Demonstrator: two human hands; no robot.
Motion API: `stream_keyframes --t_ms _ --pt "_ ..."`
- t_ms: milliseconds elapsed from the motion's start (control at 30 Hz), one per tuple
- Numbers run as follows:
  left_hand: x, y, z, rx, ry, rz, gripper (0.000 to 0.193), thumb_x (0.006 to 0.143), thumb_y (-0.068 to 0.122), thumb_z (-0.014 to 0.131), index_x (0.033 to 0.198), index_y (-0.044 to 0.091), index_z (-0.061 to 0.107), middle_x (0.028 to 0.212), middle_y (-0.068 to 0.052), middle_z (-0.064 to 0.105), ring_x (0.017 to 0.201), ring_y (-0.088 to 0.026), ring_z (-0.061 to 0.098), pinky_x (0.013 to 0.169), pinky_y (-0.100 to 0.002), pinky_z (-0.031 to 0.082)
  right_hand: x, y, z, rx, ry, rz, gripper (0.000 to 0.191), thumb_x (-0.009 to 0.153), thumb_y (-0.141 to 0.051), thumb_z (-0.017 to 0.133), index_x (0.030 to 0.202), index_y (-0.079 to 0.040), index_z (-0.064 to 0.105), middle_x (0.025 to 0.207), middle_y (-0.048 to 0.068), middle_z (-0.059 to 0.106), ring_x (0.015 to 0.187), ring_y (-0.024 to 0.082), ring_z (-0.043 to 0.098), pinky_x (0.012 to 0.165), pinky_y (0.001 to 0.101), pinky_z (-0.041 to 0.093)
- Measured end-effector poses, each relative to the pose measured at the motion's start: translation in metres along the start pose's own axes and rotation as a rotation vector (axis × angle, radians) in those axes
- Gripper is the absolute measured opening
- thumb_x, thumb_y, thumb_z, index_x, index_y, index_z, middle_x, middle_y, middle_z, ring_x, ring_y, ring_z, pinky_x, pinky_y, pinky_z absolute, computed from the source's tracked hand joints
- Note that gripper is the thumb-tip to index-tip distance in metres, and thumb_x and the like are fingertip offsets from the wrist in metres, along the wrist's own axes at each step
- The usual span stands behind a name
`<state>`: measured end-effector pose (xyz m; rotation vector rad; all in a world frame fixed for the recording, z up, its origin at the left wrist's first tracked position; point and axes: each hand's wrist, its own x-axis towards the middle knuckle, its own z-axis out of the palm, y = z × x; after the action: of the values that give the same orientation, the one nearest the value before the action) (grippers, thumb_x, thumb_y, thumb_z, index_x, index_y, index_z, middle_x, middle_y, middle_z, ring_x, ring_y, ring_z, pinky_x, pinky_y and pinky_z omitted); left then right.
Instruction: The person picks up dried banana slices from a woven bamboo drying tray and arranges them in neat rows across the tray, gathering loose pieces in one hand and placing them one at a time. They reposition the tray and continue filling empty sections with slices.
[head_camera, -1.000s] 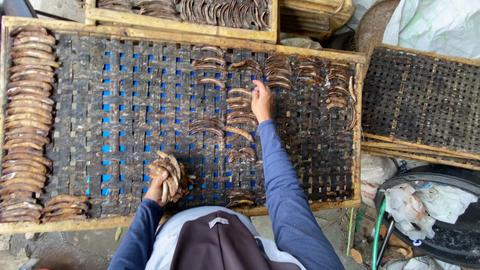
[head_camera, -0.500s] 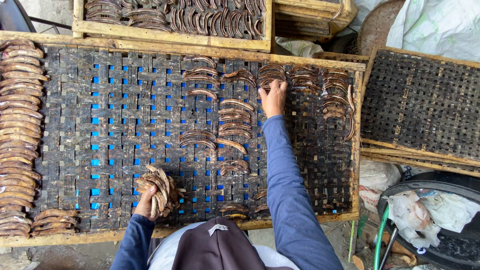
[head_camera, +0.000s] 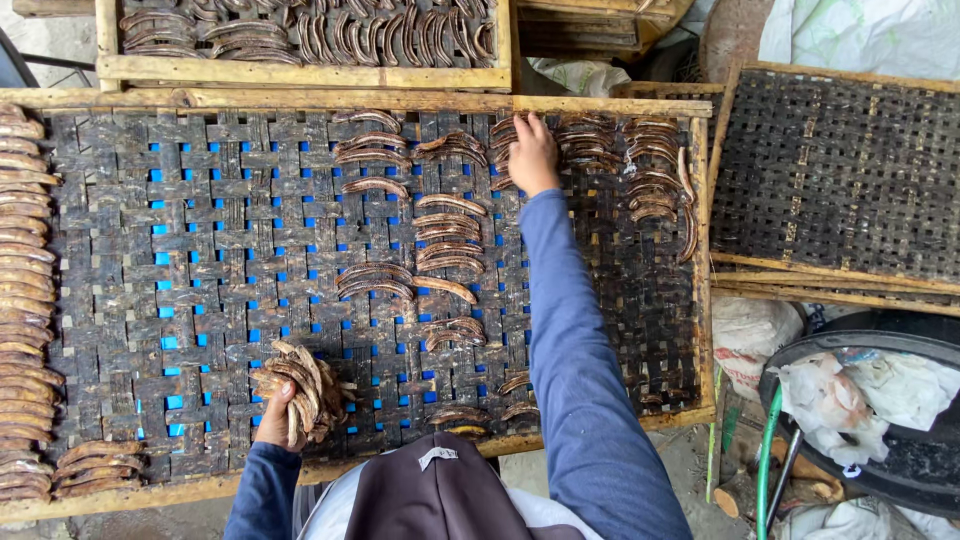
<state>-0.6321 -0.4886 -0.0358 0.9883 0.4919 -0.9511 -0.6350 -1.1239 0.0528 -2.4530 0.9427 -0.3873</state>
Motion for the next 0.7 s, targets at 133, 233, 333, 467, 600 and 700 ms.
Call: stream_keyframes --t_ms 133,233,333,467,600,700 --pt "-0.002 0.0 0.0 -0.03 -0.022 -0.008 0.062 0.086 0.04 0.074 0.137 0.009 0.059 0.124 -0.008 0.07 0.11 -0.026 0.067 0.096 -0.042 0.053 -0.027 0.027 -0.026 0.326 0.127 -0.067 0.035 0.095 -0.001 0.06 0.128 -0.008 0.068 0.138 0.009 0.067 0.13 0.027 0.064 0.115 0.0399 0.051" --pt "-0.002 0.002 0.0 -0.036 -0.022 -0.005 0.062 0.088 0.041 0.074 0.138 0.007 0.059 0.124 -0.009 0.069 0.111 -0.026 0.067 0.096 -0.042 0.053 -0.063 0.023 -0.025 0.235 -0.019 -0.054 0.028 0.096 -0.004 0.065 0.12 -0.015 0.071 0.128 0.005 0.067 0.111 0.027 0.067 0.1 0.0385 0.053" --pt "-0.003 0.0 0.001 -0.026 -0.014 0.001 0.063 0.087 0.041 0.074 0.139 0.008 0.058 0.126 -0.008 0.069 0.113 -0.025 0.066 0.097 -0.042 0.052 -0.092 0.013 -0.007 0.02 0.12 -0.218 0.034 0.09 -0.002 0.073 0.122 -0.013 0.07 0.117 0.009 0.065 0.109 0.031 0.062 0.1 0.0426 0.045" --pt "-0.004 -0.005 0.003 -0.02 -0.019 0.066 0.062 0.09 0.04 0.075 0.141 0.008 0.057 0.128 -0.007 0.068 0.115 -0.025 0.065 0.1 -0.041 0.051 -0.096 0.016 0.01 0.005 0.208 -0.17 0.036 0.082 0.0 0.074 0.117 -0.009 0.068 0.109 0.013 0.059 0.103 0.035 0.057 0.094 0.0462 0.045" --pt "-0.008 -0.008 0.008 -0.024 -0.007 0.053 0.061 0.09 0.039 0.074 0.14 0.009 0.058 0.129 -0.007 0.069 0.115 -0.025 0.067 0.101 -0.042 0.052 -0.086 0.03 0.006 0.1 0.131 -0.14 0.026 0.08 0.002 0.076 0.1 -0.007 0.063 0.103 0.013 0.057 0.102 0.035 0.058 0.092 0.0436 0.048" --pt "-0.012 -0.009 0.013 -0.023 -0.028 0.053 0.061 0.091 0.039 0.074 0.141 0.01 0.057 0.13 -0.007 0.068 0.114 -0.025 0.067 0.1 -0.043 0.052 -0.086 0.034 0.001 0.089 0.116 -0.151 0.024 0.081 0.003 0.076 0.096 -0.006 0.061 0.1 0.013 0.059 0.101 0.035 0.06 0.091 0.0433 0.048"
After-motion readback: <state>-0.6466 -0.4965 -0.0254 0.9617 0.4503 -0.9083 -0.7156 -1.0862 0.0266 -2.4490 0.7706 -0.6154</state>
